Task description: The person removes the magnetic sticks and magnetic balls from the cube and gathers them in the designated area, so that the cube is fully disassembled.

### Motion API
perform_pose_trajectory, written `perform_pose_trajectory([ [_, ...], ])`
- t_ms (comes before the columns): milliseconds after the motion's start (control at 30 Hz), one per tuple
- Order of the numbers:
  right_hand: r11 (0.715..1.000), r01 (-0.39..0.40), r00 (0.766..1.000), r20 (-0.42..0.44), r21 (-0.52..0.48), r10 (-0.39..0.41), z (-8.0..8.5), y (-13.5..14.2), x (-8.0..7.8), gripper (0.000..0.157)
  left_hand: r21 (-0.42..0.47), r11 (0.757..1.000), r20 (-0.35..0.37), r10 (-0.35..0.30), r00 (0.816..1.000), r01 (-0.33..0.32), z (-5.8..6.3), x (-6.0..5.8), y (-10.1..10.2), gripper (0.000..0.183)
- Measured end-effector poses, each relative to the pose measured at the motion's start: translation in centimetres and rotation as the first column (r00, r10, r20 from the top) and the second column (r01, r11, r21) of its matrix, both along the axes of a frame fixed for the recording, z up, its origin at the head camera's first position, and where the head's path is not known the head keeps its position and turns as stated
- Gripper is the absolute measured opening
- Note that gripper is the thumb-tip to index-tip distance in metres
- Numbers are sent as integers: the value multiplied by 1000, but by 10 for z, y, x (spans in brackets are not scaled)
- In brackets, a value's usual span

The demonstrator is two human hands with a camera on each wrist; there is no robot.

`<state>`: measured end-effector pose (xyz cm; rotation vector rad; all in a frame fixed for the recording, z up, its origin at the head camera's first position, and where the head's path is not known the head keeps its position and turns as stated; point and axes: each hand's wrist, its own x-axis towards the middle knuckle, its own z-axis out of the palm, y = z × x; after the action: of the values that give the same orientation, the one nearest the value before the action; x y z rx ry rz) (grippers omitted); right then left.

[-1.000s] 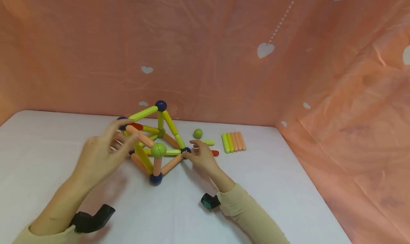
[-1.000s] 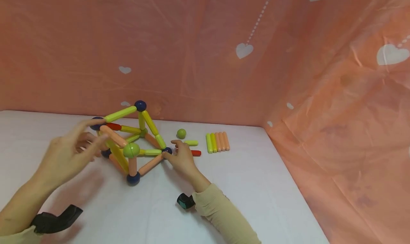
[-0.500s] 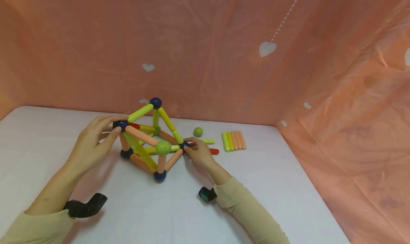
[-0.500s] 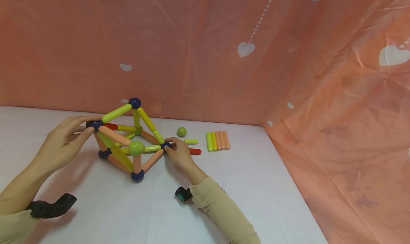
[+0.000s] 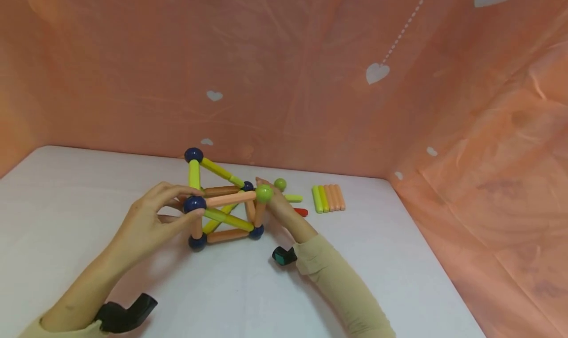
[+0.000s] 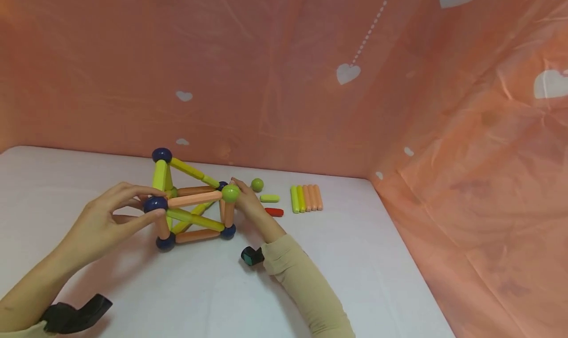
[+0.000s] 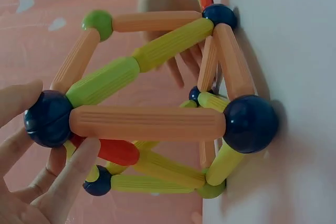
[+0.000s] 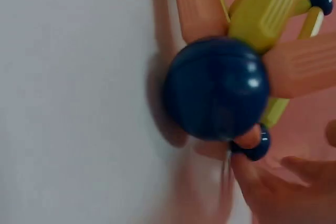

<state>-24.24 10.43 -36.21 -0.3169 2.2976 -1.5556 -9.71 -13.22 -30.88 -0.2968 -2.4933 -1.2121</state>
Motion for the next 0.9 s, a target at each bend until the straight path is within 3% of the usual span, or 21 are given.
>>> perform_pose_trajectory([
  [133, 990, -48, 991, -134, -129, 31, 18, 9, 8, 52, -17, 1000, 18, -13, 1000, 13, 2, 2, 0, 33],
  [200, 975, -149, 966, -234, -164, 108, 32, 14, 15, 48, -31, 999, 28, -36, 999, 37, 3, 3, -3, 31],
  [233, 966, -215, 941, -295, -144, 166, 39, 16, 18, 43, -38, 998, 32, -49, 998, 50, 3, 2, -4, 32],
  [267, 953, -284, 905, -358, -105, 230, 45, 18, 22, 38, -45, 997, 38, -59, 998, 61, 4, 1, -6, 32],
  [333, 926, -375, 807, -479, 34, 344, 57, 19, 29, 29, -58, 996, 44, -65, 997, 67, 5, -1, -9, 34],
  [433, 895, -370, 649, -621, 247, 440, 68, 14, 36, 26, -60, 997, 59, -49, 997, 53, 5, -6, -11, 36],
  [467, 892, -348, 615, -648, 288, 450, 69, 12, 37, 26, -55, 998, 73, -38, 997, 43, 5, -7, -10, 36],
  [500, 892, -330, 598, -663, 309, 451, 70, 10, 39, 25, -49, 998, 87, -30, 996, 35, 5, -9, -9, 36],
  [567, 901, -297, 595, -677, 316, 434, 68, 8, 40, 25, -30, 999, 118, -10, 993, 14, 4, -11, -5, 37],
  [767, 948, -223, 671, -669, 227, 318, 58, 7, 46, 26, 34, 999, 133, 19, 991, -24, -1, -14, 5, 39],
  [900, 958, -217, 716, -637, 187, 286, 56, 10, 49, 28, 35, 999, 157, 11, 988, -17, -3, -13, 6, 38],
])
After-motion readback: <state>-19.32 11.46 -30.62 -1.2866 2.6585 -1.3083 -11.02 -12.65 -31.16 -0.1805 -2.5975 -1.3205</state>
